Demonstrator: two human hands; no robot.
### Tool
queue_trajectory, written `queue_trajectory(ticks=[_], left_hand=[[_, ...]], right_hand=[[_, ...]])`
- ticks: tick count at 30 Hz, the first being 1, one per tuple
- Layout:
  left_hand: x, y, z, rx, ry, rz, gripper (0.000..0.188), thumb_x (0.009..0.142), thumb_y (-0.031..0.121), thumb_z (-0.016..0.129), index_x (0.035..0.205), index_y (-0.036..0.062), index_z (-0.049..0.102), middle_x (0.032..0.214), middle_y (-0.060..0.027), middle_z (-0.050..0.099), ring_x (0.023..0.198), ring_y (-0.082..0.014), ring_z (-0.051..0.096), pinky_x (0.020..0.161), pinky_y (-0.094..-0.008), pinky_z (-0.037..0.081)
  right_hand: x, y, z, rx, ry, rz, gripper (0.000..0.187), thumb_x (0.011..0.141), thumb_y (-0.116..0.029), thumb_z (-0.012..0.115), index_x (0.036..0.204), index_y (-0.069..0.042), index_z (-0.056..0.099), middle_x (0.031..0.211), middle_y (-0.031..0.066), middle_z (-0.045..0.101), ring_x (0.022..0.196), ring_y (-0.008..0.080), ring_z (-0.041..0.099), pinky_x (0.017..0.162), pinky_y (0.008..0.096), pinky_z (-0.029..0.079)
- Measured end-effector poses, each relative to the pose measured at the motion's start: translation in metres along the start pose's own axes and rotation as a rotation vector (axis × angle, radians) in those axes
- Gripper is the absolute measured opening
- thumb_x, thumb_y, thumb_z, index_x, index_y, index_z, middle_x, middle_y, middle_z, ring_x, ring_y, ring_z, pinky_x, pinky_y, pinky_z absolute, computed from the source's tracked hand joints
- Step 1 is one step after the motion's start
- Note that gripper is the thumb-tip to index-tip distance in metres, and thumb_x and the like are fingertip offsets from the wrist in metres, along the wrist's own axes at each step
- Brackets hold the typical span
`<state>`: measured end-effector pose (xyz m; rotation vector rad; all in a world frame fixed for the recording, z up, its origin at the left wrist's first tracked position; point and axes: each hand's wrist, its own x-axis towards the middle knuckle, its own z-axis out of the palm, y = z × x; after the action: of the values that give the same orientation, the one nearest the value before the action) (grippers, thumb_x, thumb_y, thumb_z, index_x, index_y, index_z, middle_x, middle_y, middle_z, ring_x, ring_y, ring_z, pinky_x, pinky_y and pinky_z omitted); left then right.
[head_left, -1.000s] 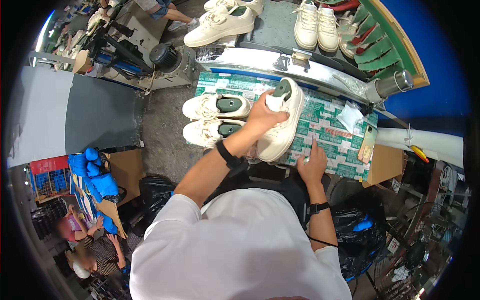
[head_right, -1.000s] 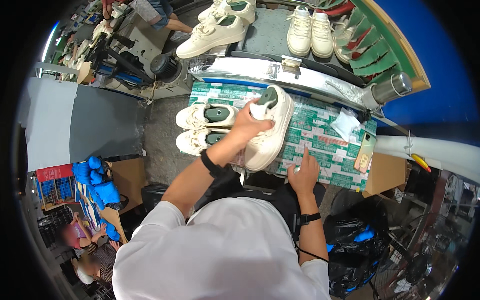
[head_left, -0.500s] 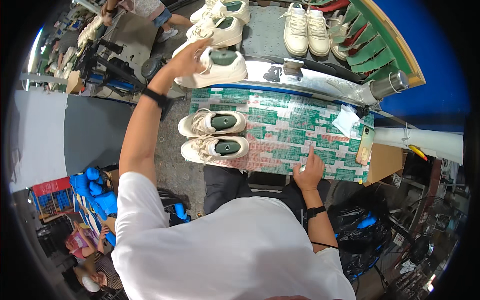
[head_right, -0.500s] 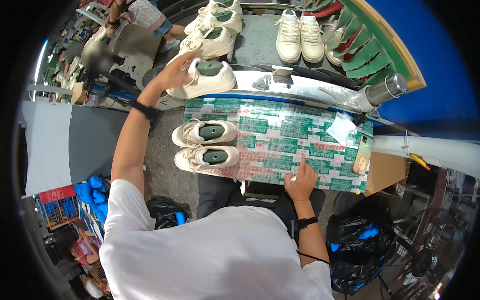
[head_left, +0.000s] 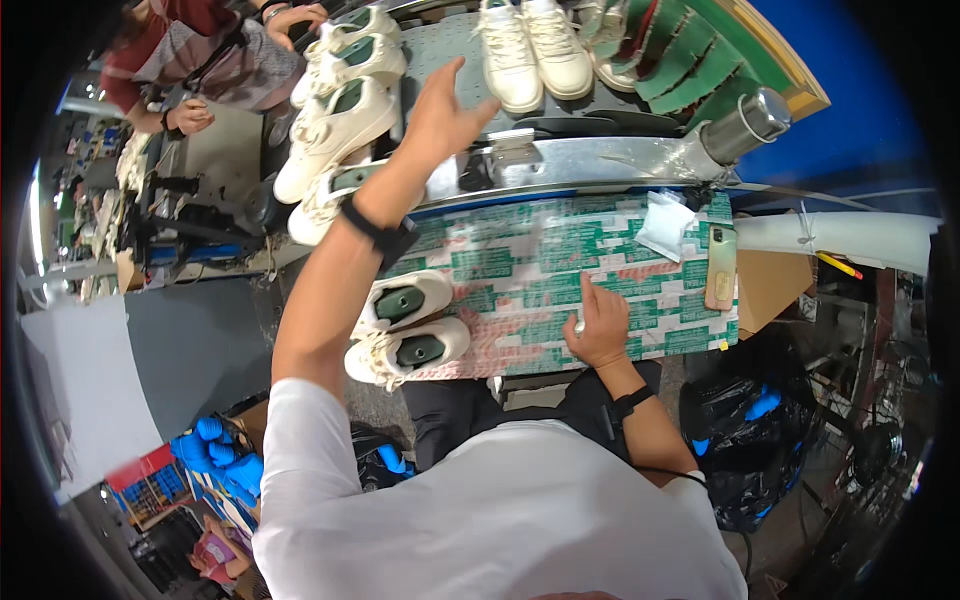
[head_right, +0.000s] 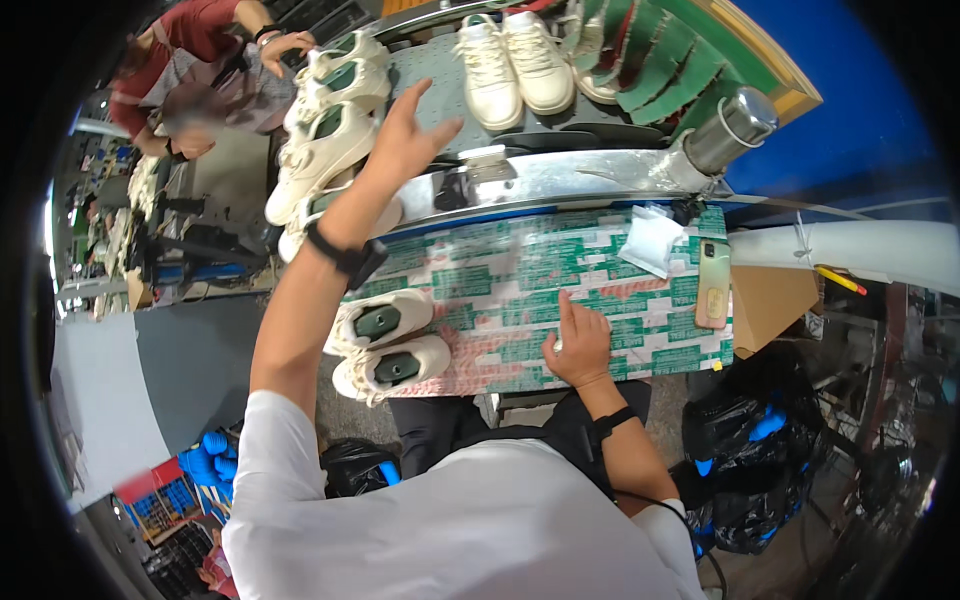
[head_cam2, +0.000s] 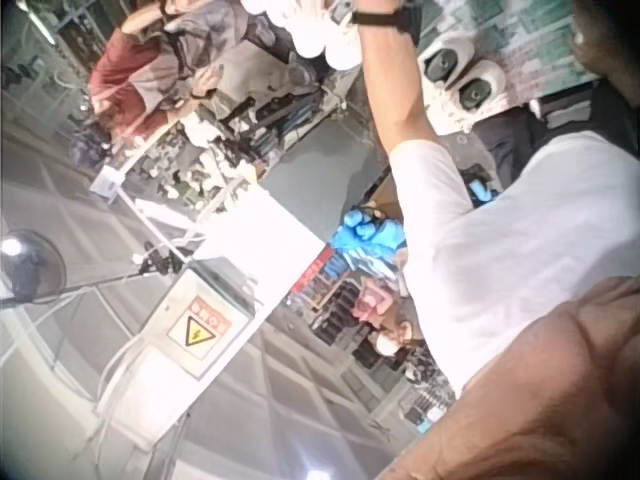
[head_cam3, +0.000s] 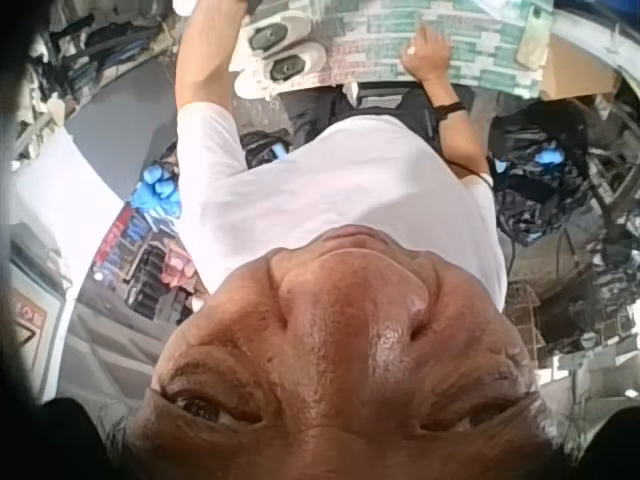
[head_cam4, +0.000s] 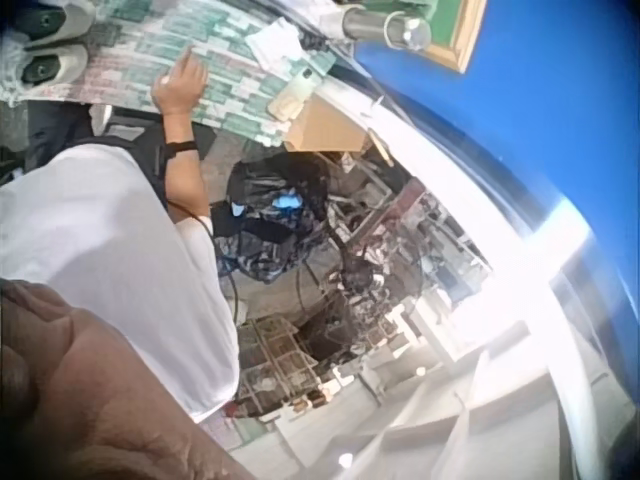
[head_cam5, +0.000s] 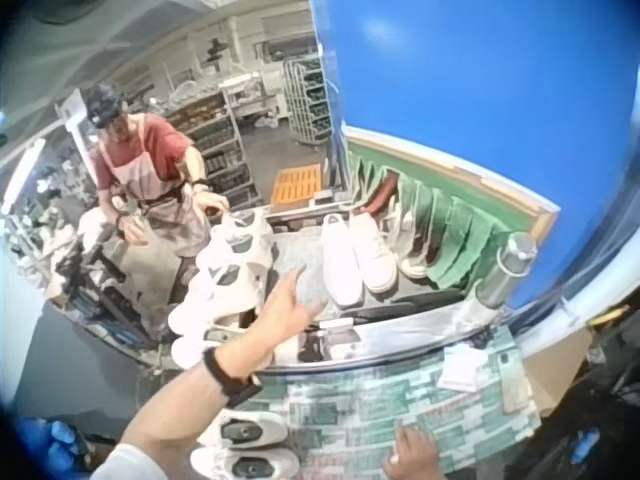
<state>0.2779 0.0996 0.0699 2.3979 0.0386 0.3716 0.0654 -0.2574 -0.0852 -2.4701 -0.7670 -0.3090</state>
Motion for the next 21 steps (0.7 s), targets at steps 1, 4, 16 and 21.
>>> queue_trajectory(ticks=[1,4,16,21], left_hand=[[0.034,-0.010,0.024,-0.138,-0.110,-0.214,0.096,0.091,0.039,0.088,0.163,-0.0073,0.045,0.159,-0.0349,0.053,0.149,-0.0401,0.054,0.125,-0.0430,0.042],[0.110,-0.035,0.087,-0.397,-0.197,-0.438,0.098,0.086,0.033,0.095,0.157,-0.0146,0.046,0.147,-0.0302,0.066,0.119,-0.0320,0.074,0.098,-0.0436,0.060],[0.155,-0.081,0.089,-0.698,-0.168,-0.561,0.052,0.093,0.034,0.086,0.132,0.0024,0.073,0.119,-0.0106,0.080,0.101,-0.0232,0.079,0.081,-0.0428,0.066],[0.084,-0.021,0.017,-1.049,-0.142,-0.568,0.045,0.104,0.041,0.069,0.133,0.0078,0.071,0.114,-0.0071,0.079,0.096,-0.0214,0.078,0.081,-0.0360,0.063]], right_hand=[[0.001,-0.001,0.001,-0.008,-0.001,0.014,0.083,0.081,-0.018,0.073,0.159,0.004,0.053,0.121,0.0185,0.068,0.102,0.0388,0.064,0.089,0.0525,0.051],[0.000,-0.002,0.000,-0.030,-0.029,0.031,0.081,0.081,-0.020,0.071,0.158,0.003,0.056,0.119,0.0155,0.067,0.100,0.0342,0.066,0.091,0.0499,0.053],[0.002,0.004,0.000,-0.001,-0.007,0.035,0.080,0.083,-0.020,0.070,0.158,0.002,0.055,0.122,0.0157,0.069,0.103,0.0334,0.066,0.095,0.0490,0.053],[0.001,0.003,-0.003,-0.004,0.029,0.016,0.079,0.084,-0.019,0.068,0.159,0.002,0.055,0.116,0.0128,0.067,0.102,0.0314,0.065,0.096,0.0474,0.052]])
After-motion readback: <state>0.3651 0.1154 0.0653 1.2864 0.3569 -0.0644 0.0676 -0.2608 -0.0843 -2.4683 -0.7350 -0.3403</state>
